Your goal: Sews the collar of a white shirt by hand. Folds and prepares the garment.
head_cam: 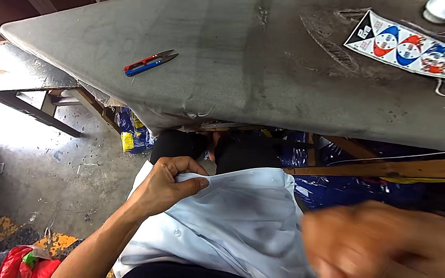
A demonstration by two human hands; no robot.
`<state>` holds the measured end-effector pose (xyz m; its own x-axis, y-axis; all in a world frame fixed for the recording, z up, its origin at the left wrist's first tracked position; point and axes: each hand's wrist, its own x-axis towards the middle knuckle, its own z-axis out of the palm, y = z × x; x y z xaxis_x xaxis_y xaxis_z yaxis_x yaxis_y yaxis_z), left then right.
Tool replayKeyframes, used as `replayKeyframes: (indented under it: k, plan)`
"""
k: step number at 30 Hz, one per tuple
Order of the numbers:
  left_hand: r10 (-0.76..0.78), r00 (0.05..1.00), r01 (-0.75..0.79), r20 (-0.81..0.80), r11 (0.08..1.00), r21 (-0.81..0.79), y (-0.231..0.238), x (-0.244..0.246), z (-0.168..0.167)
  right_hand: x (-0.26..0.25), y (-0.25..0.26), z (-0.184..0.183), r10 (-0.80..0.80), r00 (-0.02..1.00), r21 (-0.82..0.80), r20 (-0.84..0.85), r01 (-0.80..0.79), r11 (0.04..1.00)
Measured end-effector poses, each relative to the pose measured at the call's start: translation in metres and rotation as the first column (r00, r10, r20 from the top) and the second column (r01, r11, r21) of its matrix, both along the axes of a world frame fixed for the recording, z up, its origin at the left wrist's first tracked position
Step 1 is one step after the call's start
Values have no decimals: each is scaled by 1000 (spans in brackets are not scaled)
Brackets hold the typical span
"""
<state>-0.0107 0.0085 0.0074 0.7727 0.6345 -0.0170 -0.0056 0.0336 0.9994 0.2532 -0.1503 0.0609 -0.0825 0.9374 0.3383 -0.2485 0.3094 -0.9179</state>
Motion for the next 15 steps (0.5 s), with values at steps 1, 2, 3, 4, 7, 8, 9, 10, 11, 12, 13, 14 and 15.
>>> replayKeyframes:
  k: [1,2,3,4,7,8,9,10,11,12,13,14,15]
  plan:
    - [2,1000,-2,3,1000,-1,0,0,0,-7,13,-6,25,1000,-28,-14,-25,999]
    - [6,1000,-6,5,1000,-2,0,0,0,-12,23,-13,32,999,-47,-38,-33,998]
    - [13,1000,-13,5,1000,-4,0,-1,0,-17,29,-20,17,997,-67,-73,-22,997]
    - [19,1000,-19,1,1000,-9,0,-2,-1,-21,33,-26,-11,993,-95,-118,-1,996]
    - [36,999,-36,-20,999,-5,-1,0,-4,-27,39,-37,-96,966,-184,-239,52,982]
    - [47,999,-46,-25,999,7,-1,2,-4,-27,40,-39,-113,957,-208,-267,57,976]
    - [59,998,-58,-32,998,26,-1,4,-4,-26,41,-41,-128,950,-227,-285,63,972]
    - [68,997,-66,-35,997,50,-1,7,-3,-25,42,-42,-142,944,-242,-296,70,968]
    - [79,996,-76,-29,994,73,-2,9,-3,-25,43,-42,-154,940,-253,-304,76,965]
    - [85,996,-83,-19,992,100,-2,12,-2,-24,44,-43,-159,937,-256,-309,79,963]
    - [86,996,-84,-6,989,125,-2,14,-2,-23,45,-43,-164,936,-257,-311,83,963]
    - [82,997,-82,5,986,146,-2,16,-2,-23,46,-43,-170,937,-258,-305,90,962]
    - [76,997,-77,10,984,160,-3,17,-2,-23,46,-43,-174,939,-259,-296,97,961]
